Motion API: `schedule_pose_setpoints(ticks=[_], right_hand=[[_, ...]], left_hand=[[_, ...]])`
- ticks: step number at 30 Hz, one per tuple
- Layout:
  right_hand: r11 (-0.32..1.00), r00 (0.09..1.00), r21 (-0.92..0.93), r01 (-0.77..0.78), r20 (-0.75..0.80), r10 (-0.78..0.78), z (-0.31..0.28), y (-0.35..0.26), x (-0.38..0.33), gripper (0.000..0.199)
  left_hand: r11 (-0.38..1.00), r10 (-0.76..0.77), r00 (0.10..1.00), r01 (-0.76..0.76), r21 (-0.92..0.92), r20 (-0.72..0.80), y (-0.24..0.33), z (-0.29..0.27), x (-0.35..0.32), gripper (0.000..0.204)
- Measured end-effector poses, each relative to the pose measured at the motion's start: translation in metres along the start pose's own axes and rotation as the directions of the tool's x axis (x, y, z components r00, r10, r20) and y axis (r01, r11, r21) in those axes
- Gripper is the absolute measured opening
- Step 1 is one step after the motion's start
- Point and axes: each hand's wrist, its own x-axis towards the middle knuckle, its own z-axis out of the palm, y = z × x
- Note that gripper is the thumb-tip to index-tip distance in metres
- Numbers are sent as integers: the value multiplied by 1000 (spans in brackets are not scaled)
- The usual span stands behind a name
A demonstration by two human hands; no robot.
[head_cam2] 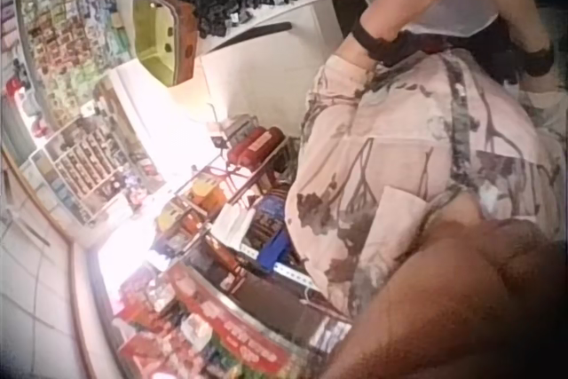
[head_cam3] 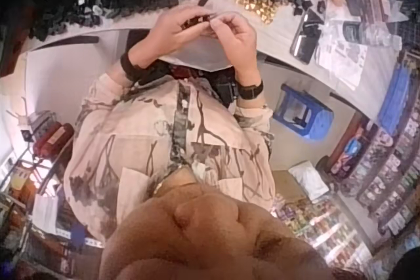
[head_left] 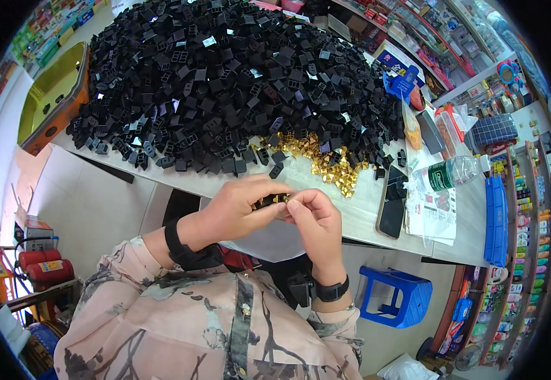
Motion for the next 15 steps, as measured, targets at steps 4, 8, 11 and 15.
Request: schedule_pose_setpoints(ticks=[4, 8, 11, 15], right_hand=[[999, 998, -20, -41, 35, 42, -5, -1, 1, 9], [990, 996, -106, -89, -15, 88, -1, -10, -3, 11], [982, 989, -151, -115, 71, 127, -10, -9, -4, 12], [976, 973, -155, -154, 150, 177, -15, -10, -4, 13]], left_hand=[[999, 25, 1000, -25, -23, -7, 3, 2, -3, 33], [1000, -10, 1000, 10, -14, -11, 4, 2, -9, 30], [999, 11, 1000, -12, 29, 21, 8, 0, -12, 26], [994, 32, 994, -43, 102, 107, 5, -2, -12, 28]])
